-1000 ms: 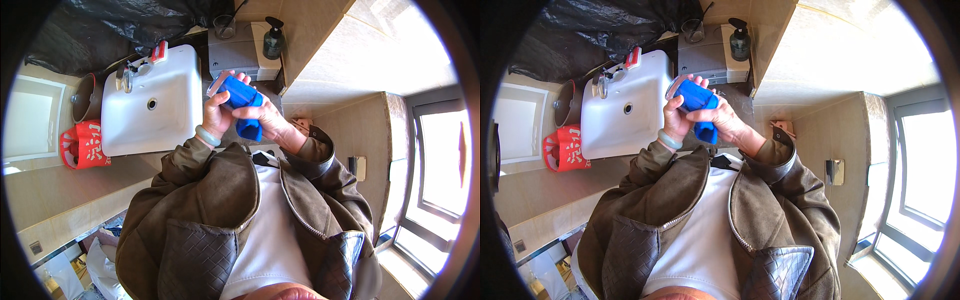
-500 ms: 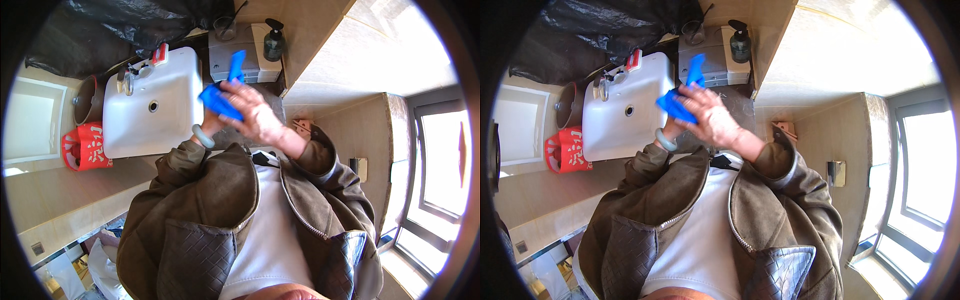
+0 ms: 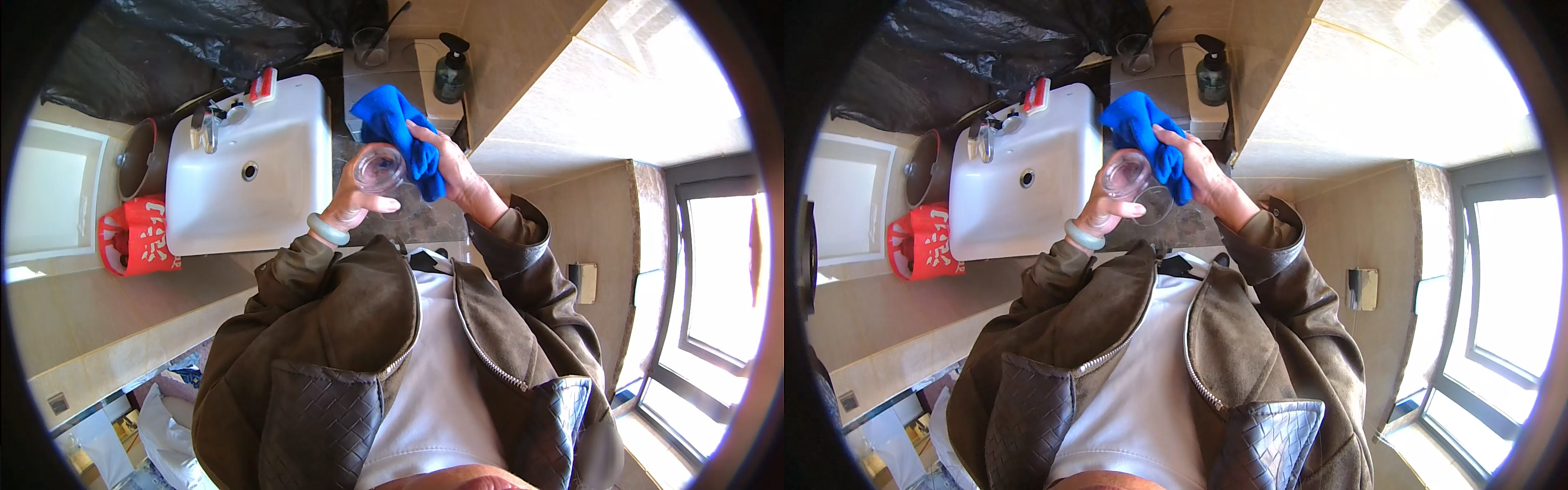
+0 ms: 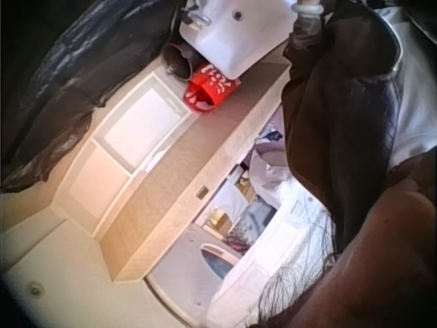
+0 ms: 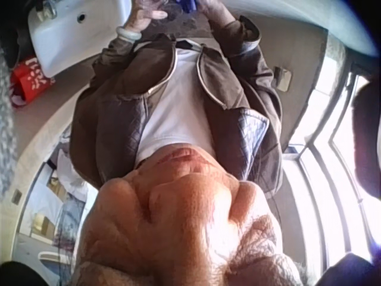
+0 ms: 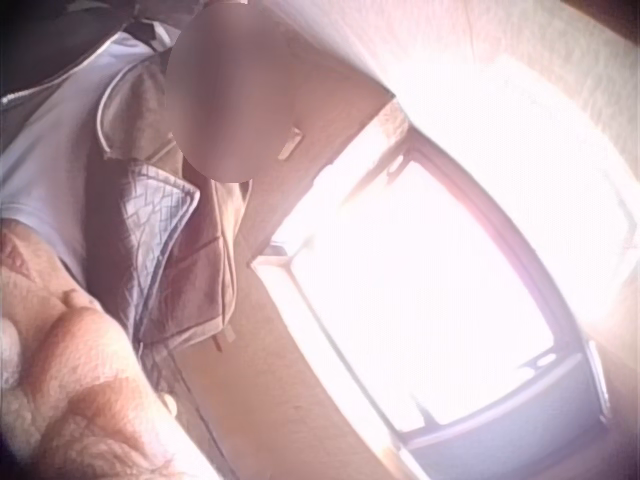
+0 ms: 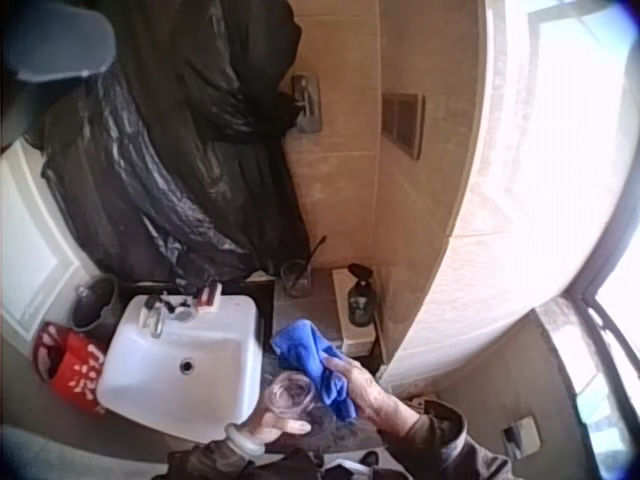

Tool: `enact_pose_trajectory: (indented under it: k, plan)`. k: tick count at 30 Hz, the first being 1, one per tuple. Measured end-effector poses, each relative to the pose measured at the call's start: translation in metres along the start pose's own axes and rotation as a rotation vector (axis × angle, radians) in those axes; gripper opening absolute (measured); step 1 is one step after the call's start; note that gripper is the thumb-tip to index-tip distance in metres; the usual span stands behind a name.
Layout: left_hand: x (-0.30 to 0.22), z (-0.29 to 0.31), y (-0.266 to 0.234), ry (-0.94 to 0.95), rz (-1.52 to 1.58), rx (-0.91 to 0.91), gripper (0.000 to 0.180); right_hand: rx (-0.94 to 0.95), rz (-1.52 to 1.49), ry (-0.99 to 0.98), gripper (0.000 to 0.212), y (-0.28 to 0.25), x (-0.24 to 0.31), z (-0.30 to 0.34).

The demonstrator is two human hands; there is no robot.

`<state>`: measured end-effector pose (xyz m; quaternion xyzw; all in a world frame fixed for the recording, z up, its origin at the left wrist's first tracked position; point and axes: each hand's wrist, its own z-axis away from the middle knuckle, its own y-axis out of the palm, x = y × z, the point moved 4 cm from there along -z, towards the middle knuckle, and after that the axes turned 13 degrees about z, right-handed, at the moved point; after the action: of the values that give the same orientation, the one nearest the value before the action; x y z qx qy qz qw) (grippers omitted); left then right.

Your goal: The person wipes a bathroom sink and countertop with a blue cloth, then cleans a toothbrush holder and glass, and finally wipes the window sill. The person handles a red cloth, a blue cloth, a toothbrush, and a glass during the cleaning process.

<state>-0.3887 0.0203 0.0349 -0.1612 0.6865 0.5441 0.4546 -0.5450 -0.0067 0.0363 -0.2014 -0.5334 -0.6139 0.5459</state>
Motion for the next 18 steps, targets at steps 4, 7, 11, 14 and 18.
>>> enact_pose_trajectory:
  k: [4, 7, 11, 14, 18]
  plan:
    - [0.001, -0.003, -0.008, 0.092, 0.265, -0.107, 0.077, 0.221, -0.21, 0.152, 0.052, 0.01, -0.012, 0.009]
    - [0.007, -0.011, -0.016, 0.156, 0.265, -0.122, 0.072, 0.185, -0.082, 0.119, 0.059, 0.017, -0.013, 0.011]
    - [0.013, -0.014, -0.036, 0.089, 0.248, -0.108, 0.074, 0.201, 0.07, 0.083, 0.062, 0.024, -0.016, 0.019]
    - [0.019, -0.018, -0.032, 0.14, 0.057, -0.084, 0.074, 0.163, 0.039, 0.005, 0.064, 0.021, -0.019, 0.014]
    - [0.02, -0.02, -0.027, 0.313, -0.097, -0.128, 0.078, 0.011, 0.073, -0.149, 0.057, 0.027, -0.009, 0.016]
